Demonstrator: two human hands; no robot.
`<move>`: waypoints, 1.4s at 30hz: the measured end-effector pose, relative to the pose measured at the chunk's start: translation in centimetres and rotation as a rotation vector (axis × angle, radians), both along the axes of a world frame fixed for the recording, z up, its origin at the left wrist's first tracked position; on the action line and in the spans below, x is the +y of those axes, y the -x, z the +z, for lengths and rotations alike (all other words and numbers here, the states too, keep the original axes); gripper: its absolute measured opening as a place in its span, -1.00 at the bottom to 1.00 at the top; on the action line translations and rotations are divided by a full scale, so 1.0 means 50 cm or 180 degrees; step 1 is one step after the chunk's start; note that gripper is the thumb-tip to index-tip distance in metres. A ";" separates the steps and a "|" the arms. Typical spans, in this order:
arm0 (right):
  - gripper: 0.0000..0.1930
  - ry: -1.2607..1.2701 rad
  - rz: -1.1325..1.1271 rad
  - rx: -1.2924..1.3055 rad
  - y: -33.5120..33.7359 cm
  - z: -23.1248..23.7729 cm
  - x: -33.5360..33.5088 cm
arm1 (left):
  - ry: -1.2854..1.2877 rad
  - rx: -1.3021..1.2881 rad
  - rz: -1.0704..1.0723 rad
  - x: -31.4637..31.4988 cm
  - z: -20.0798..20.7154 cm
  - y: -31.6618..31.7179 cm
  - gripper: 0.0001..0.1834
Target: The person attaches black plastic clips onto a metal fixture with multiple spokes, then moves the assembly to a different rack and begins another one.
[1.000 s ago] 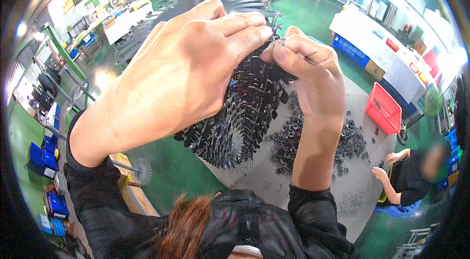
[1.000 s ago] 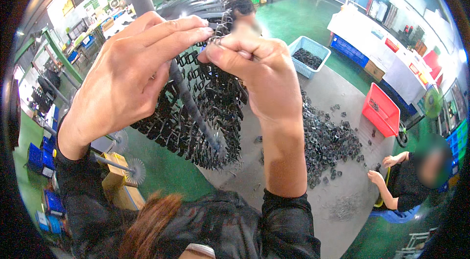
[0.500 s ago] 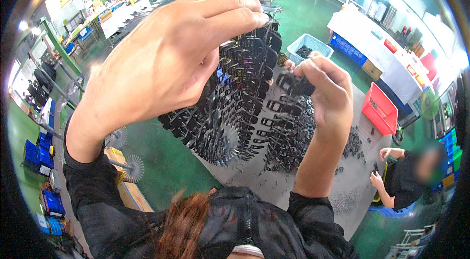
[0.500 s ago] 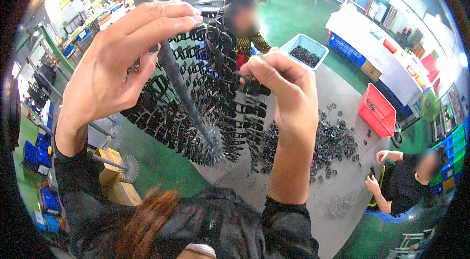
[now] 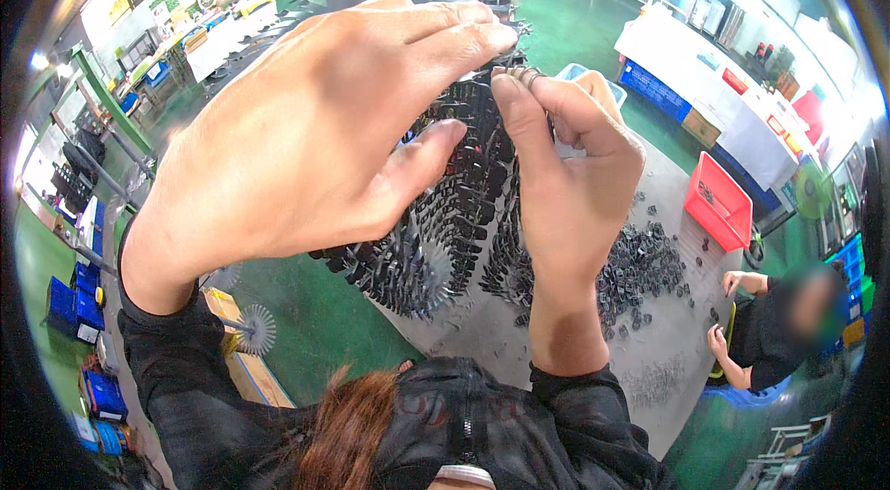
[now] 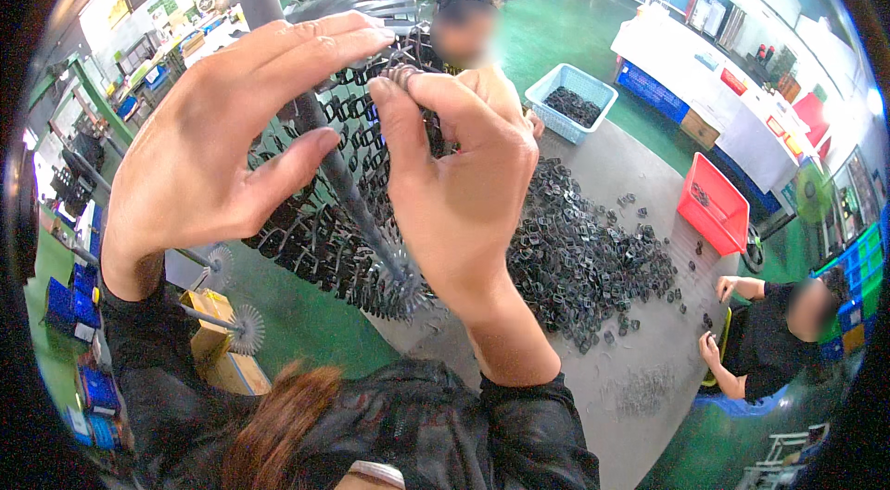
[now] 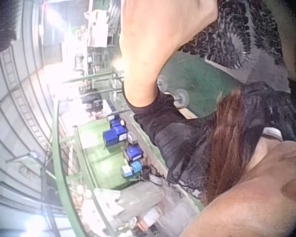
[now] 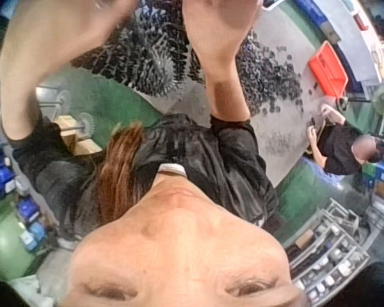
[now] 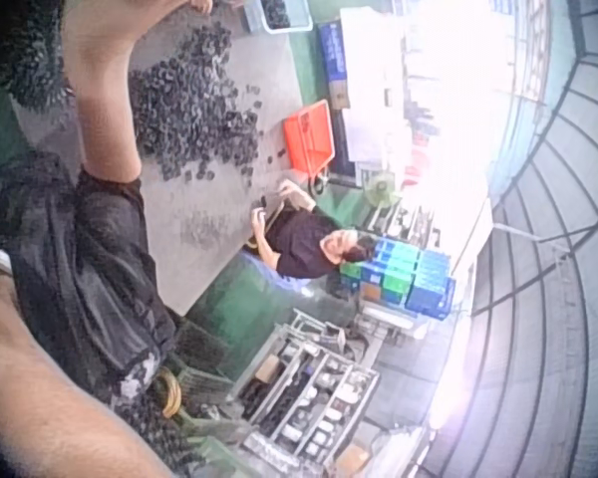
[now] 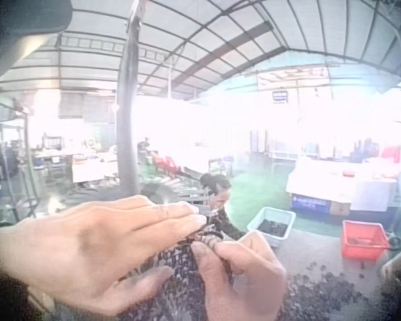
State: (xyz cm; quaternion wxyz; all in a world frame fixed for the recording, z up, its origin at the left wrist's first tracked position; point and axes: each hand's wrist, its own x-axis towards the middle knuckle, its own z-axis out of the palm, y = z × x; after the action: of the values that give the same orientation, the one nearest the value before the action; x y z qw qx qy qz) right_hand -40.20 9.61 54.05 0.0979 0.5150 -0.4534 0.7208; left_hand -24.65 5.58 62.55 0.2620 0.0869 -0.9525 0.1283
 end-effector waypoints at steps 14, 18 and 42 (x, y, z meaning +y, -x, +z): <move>-0.89 -0.0976 0.0501 0.0440 0.053 0.054 0.026 | 0.0561 0.0176 0.0092 0.001 -0.009 0.008 -0.38; -0.87 -0.1546 0.1586 0.0078 0.084 0.073 0.035 | 0.0623 0.0005 -0.0179 0.029 0.013 -0.003 -0.33; -0.81 -0.3186 -0.0894 0.0406 0.426 0.061 0.184 | -0.0746 0.0318 0.0313 -0.011 -0.036 -0.033 -0.41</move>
State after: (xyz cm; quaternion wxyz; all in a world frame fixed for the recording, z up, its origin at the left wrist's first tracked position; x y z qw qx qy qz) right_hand -61.49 18.83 57.08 -0.0370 0.4759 -0.8002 0.3630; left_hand -23.00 5.04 60.73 0.2906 0.1698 -0.9414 0.0243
